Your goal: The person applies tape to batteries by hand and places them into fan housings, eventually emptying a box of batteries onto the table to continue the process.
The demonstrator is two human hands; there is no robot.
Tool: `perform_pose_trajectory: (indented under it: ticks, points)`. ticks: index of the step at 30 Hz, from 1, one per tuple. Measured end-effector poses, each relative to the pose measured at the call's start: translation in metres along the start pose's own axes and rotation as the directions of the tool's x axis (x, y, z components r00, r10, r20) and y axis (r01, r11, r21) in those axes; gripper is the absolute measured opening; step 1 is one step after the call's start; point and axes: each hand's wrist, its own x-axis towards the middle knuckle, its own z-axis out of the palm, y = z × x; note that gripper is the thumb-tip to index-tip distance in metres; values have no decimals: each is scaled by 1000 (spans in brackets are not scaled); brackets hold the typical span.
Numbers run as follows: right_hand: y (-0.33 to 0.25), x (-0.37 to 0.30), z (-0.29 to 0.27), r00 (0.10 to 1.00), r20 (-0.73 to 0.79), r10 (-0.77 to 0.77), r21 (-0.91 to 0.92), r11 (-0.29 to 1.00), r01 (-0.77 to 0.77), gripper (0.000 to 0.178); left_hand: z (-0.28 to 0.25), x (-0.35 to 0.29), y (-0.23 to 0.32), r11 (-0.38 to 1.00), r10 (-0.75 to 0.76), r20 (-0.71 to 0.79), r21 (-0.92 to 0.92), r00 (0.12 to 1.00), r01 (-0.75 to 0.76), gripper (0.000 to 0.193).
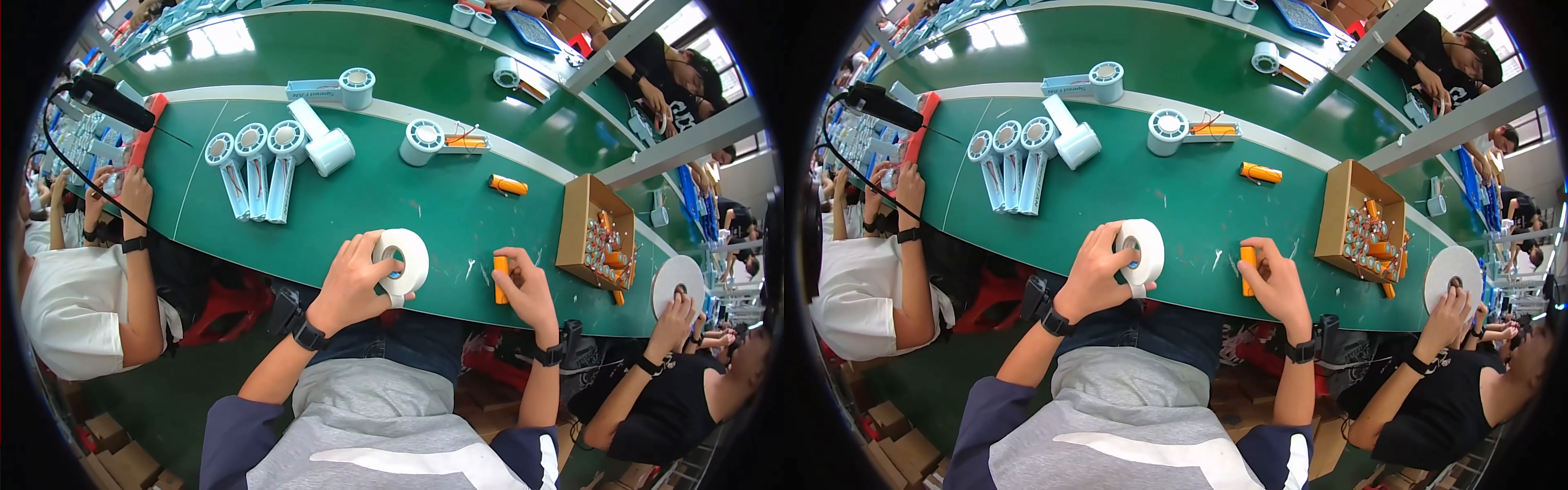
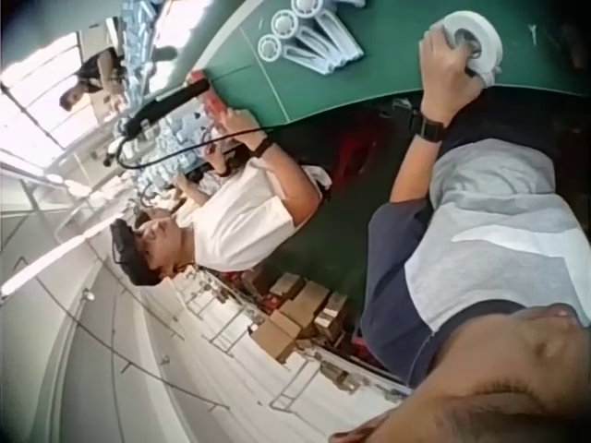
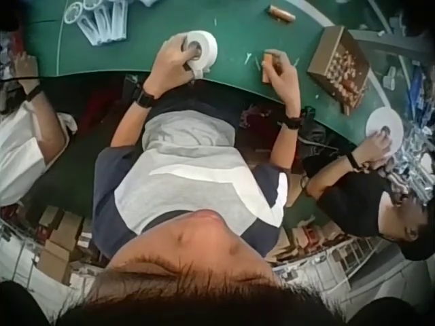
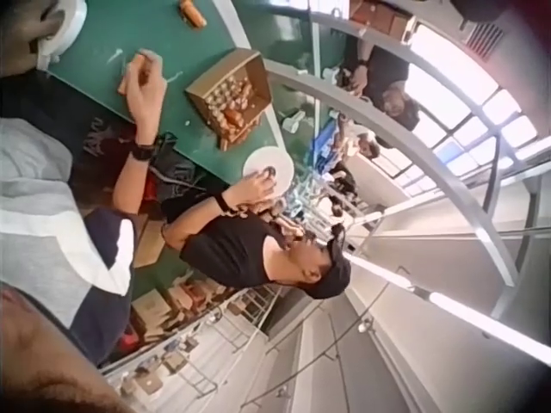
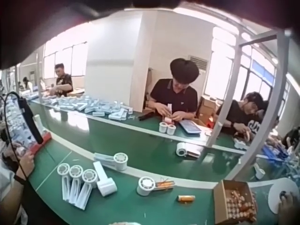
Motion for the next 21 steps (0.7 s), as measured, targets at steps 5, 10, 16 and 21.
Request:
perform_pose_trajectory:
  ticks: [5, 10, 16, 21]
  points:
    - [-5, -21, 29, 963, -181, -198, 537, 801, 266, 30, 0, 0, 4, 996, -21, -108, -92, 994, 11, 41]
    - [-19, -23, 43, 969, -187, -163, 453, 860, 233, 32, 3, 0, 2, 987, 69, -52, -143, 996, -76, 36]
    - [-59, -3, 26, 969, 59, -238, 260, 941, 215, 26, -1, 3, 2, 973, 192, -19, -128, 981, -192, 29]
    - [-91, 17, 7, 918, 275, -284, 120, 958, 260, 25, -22, 10, 10, 950, 312, 68, -40, 948, -310, 16]
